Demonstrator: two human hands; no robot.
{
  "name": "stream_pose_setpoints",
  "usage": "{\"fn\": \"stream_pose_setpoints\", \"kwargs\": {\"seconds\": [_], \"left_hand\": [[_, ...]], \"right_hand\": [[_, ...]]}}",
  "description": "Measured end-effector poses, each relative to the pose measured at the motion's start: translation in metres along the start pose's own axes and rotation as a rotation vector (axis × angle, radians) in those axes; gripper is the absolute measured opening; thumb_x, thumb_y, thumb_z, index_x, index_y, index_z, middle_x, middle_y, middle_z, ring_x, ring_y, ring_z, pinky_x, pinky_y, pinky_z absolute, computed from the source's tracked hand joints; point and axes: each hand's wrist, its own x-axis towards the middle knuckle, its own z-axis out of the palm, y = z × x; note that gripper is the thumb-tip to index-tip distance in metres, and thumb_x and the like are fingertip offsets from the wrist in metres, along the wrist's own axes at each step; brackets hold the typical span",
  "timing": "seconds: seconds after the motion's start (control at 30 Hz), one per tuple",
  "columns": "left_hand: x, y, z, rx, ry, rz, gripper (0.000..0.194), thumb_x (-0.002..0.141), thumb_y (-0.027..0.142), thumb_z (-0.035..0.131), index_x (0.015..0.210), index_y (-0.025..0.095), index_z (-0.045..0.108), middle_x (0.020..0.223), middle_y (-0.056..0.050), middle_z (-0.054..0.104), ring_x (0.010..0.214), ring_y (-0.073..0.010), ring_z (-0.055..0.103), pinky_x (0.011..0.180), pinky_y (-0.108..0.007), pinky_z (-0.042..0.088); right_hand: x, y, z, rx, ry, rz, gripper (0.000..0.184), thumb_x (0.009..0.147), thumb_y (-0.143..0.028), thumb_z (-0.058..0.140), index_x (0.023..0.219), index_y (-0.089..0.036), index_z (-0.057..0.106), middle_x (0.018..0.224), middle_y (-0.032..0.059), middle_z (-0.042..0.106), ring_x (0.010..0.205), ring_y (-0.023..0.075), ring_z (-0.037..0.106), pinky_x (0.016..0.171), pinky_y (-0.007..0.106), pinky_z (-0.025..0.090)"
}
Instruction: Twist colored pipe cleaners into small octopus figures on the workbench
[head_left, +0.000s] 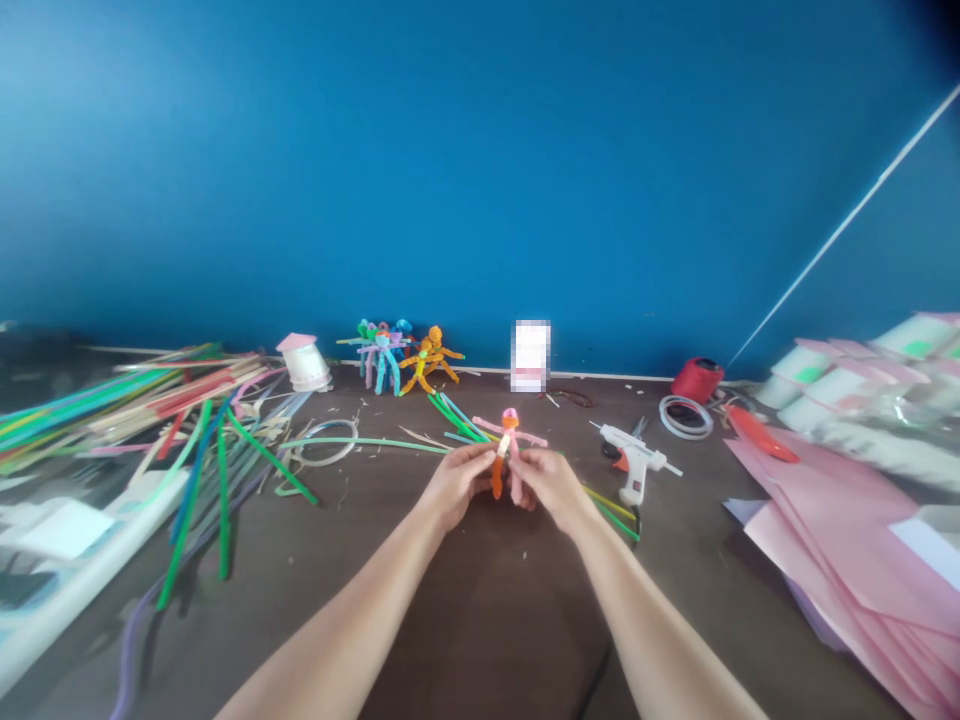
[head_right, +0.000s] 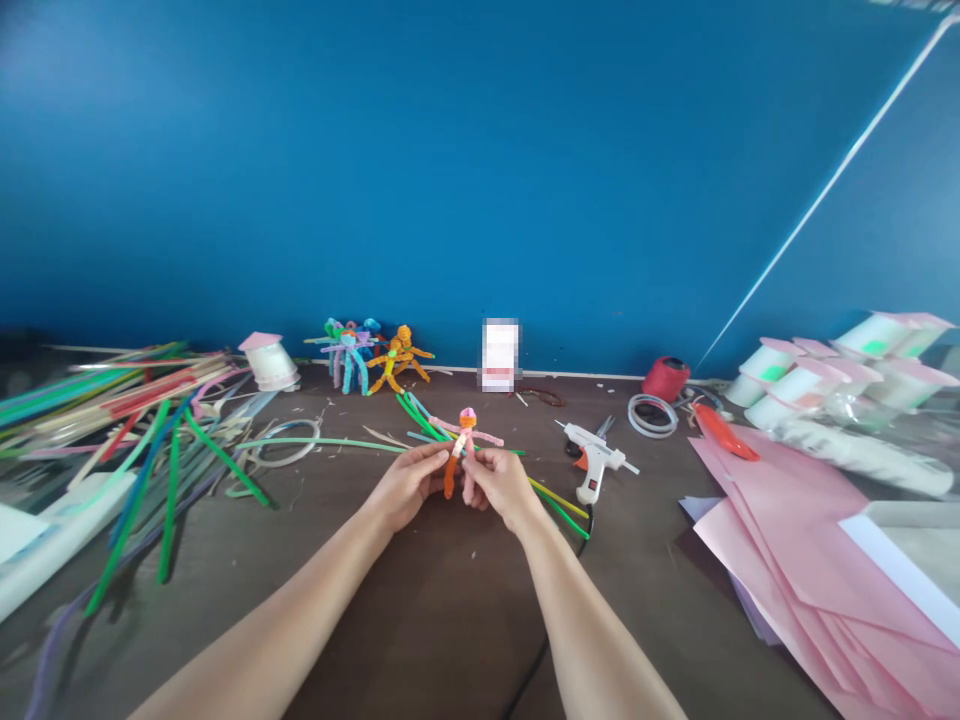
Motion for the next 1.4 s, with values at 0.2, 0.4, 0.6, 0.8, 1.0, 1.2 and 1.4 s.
{"fn": "stream_pose_setpoints", "kwargs": {"seconds": [0.2, 0.4, 0.6, 0.8, 1.0, 1.2, 1.4], "left_hand": [[0.001, -0.001, -0.002, 0.083, 0.050, -0.047, 0.027, 0.067, 0.029, 0.064, 0.087, 0.011, 0.065, 0.066, -0.003, 0.060, 0.059, -0.0105, 0.054, 0.057, -0.023, 0.042], [0.000, -0.002, -0.002, 0.113, 0.060, -0.062, 0.030, 0.067, 0.035, 0.064, 0.088, 0.012, 0.063, 0.066, -0.003, 0.060, 0.056, -0.0093, 0.052, 0.054, -0.021, 0.040], [0.001, -0.002, -0.003, 0.064, 0.094, -0.052, 0.032, 0.065, 0.033, 0.066, 0.088, 0.012, 0.063, 0.073, -0.005, 0.062, 0.061, -0.0103, 0.054, 0.057, -0.022, 0.042], [0.001, -0.003, -0.004, 0.085, 0.051, -0.057, 0.032, 0.061, 0.028, 0.070, 0.088, 0.012, 0.064, 0.076, -0.005, 0.062, 0.064, -0.0099, 0.053, 0.063, -0.023, 0.042], [0.003, -0.007, -0.004, 0.258, 0.135, 0.043, 0.025, 0.061, 0.028, 0.068, 0.079, 0.010, 0.064, 0.069, -0.005, 0.063, 0.059, -0.0108, 0.053, 0.059, -0.023, 0.040], [0.001, -0.007, -0.002, 0.428, 0.229, 0.133, 0.026, 0.065, 0.034, 0.063, 0.079, 0.012, 0.065, 0.062, -0.003, 0.061, 0.056, -0.0119, 0.052, 0.051, -0.021, 0.038], [0.006, 0.001, -0.013, 0.334, 0.433, 0.205, 0.031, 0.063, 0.039, 0.064, 0.080, 0.013, 0.066, 0.057, -0.001, 0.059, 0.050, -0.0103, 0.048, 0.045, -0.019, 0.034]], "right_hand": [[0.000, -0.002, -0.001, 0.031, 0.048, 0.002, 0.029, 0.072, -0.043, 0.055, 0.066, -0.014, 0.054, 0.042, -0.0035, 0.055, 0.031, 0.0066, 0.046, 0.031, 0.014, 0.033], [-0.001, -0.003, -0.004, 0.124, 0.019, 0.031, 0.031, 0.073, -0.045, 0.054, 0.069, -0.014, 0.054, 0.046, -0.0023, 0.057, 0.034, 0.0071, 0.050, 0.031, 0.014, 0.034], [-0.001, -0.003, -0.006, 0.190, -0.059, 0.009, 0.030, 0.069, -0.038, 0.060, 0.088, -0.015, 0.056, 0.053, -0.0029, 0.059, 0.037, 0.0068, 0.051, 0.035, 0.015, 0.037], [0.000, -0.004, -0.005, 0.195, 0.040, -0.053, 0.033, 0.067, -0.034, 0.062, 0.091, -0.013, 0.057, 0.047, -0.0050, 0.055, 0.033, 0.0055, 0.044, 0.034, 0.016, 0.034], [0.001, -0.003, -0.003, 0.157, 0.065, -0.054, 0.032, 0.067, -0.037, 0.061, 0.088, -0.013, 0.057, 0.048, -0.0044, 0.054, 0.033, 0.0059, 0.043, 0.035, 0.017, 0.034], [0.001, -0.002, 0.000, 0.109, 0.048, -0.074, 0.040, 0.069, -0.041, 0.059, 0.097, -0.013, 0.055, 0.047, -0.0054, 0.052, 0.033, 0.0069, 0.045, 0.035, 0.018, 0.036], [0.005, 0.006, 0.002, 0.044, 0.099, -0.049, 0.043, 0.066, -0.043, 0.059, 0.098, -0.014, 0.056, 0.071, 0.0027, 0.063, 0.035, 0.0070, 0.050, 0.033, 0.019, 0.038]]}}
